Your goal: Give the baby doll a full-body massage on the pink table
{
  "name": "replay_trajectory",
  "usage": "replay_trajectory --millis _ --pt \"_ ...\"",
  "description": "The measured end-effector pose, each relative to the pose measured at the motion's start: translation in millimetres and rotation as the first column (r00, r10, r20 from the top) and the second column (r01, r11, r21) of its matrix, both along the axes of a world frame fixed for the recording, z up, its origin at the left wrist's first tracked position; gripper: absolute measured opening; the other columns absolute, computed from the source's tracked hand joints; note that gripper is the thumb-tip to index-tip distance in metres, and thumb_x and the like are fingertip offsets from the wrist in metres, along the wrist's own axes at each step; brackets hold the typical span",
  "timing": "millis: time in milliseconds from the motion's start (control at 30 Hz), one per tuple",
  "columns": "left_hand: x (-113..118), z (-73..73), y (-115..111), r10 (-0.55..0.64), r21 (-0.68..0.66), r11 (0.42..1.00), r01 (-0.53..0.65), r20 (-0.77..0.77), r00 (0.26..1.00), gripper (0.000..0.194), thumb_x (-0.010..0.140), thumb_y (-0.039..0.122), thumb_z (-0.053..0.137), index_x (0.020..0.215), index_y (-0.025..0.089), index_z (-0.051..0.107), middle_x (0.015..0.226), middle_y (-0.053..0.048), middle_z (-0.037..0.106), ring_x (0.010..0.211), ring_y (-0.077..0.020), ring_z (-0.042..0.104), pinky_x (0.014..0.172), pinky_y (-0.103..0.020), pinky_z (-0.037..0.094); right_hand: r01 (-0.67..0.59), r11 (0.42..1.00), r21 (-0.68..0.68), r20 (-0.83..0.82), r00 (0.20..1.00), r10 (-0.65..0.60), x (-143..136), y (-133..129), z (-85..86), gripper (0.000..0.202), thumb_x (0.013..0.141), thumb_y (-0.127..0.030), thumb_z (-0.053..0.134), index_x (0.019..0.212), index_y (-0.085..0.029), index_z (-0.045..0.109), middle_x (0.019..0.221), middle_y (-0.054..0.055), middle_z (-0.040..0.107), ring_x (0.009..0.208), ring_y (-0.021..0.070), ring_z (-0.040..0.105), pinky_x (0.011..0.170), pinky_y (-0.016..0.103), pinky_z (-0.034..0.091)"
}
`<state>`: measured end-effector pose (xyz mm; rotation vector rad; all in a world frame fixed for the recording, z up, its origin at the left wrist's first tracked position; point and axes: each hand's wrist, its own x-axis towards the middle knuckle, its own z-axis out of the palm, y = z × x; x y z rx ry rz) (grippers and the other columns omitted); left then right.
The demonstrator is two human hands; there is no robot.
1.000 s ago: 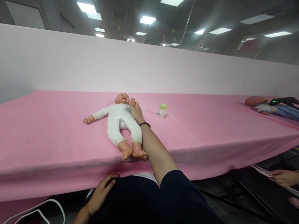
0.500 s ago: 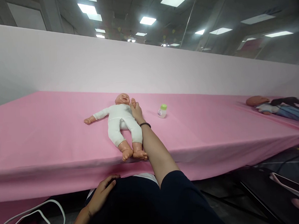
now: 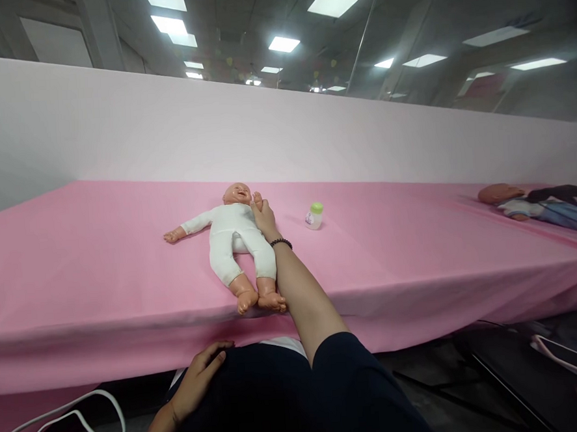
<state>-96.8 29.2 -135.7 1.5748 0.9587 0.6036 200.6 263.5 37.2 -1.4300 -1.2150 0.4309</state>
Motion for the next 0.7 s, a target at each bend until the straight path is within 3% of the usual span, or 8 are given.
replay_trajectory --millis 167,300,467,600,700 --pt "1 -3.3 1 0.001 0.010 1.000 -0.001 -0.002 1.000 0.056 0.095 0.069 0.056 0.125 0.026 0.076 0.140 -0.008 0.070 0.137 -0.0311 0.059 0.125 -0.045 0.038 0.141 0.988 0.063 0.038 0.989 -0.143 -3 -2 2.0 0.030 0.093 -0.035 0.061 0.118 -0.022 0.053 0.120 0.010 0.069 0.115 0.0242 0.063 0.100 0.034 0.049" --pt "1 -6.5 1 0.016 0.017 1.000 -0.016 0.006 1.000 0.057 0.096 0.069 0.054 0.125 0.025 0.075 0.140 -0.009 0.070 0.136 -0.0308 0.060 0.124 -0.044 0.038 0.387 0.906 0.169 -0.079 0.922 -0.379 3 1 2.5 0.046 0.091 -0.017 0.047 0.136 -0.018 0.040 0.140 0.016 0.059 0.126 0.0210 0.062 0.104 0.033 0.050" --pt "2 -8.1 0 0.024 0.005 1.000 -0.024 0.010 1.000 0.059 0.095 0.071 0.054 0.124 0.024 0.075 0.138 -0.010 0.071 0.135 -0.0312 0.060 0.123 -0.044 0.040 0.671 0.741 0.010 -0.220 0.725 -0.653 23 5 2.7 0.062 0.088 -0.010 0.047 0.147 -0.009 0.030 0.146 0.026 0.050 0.130 0.0222 0.062 0.105 0.029 0.052" --pt "2 -9.7 2 0.017 0.007 1.000 -0.017 -0.007 1.000 0.060 0.095 0.071 0.053 0.124 0.024 0.075 0.139 -0.010 0.070 0.135 -0.0311 0.060 0.123 -0.043 0.039 0.732 0.675 -0.095 -0.247 0.639 -0.728 38 6 -0.7 0.055 0.095 -0.010 0.036 0.149 -0.005 0.030 0.146 0.033 0.046 0.132 0.0279 0.062 0.104 0.035 0.055" --pt "1 -10.5 2 0.014 0.008 1.000 -0.014 -0.016 1.000 0.059 0.095 0.072 0.052 0.123 0.024 0.075 0.138 -0.010 0.071 0.135 -0.0309 0.060 0.122 -0.043 0.039 0.757 0.637 -0.145 -0.244 0.597 -0.764 45 5 -3.4 0.058 0.094 -0.004 0.026 0.152 -0.007 0.032 0.142 0.032 0.049 0.130 0.0296 0.064 0.102 0.039 0.057"
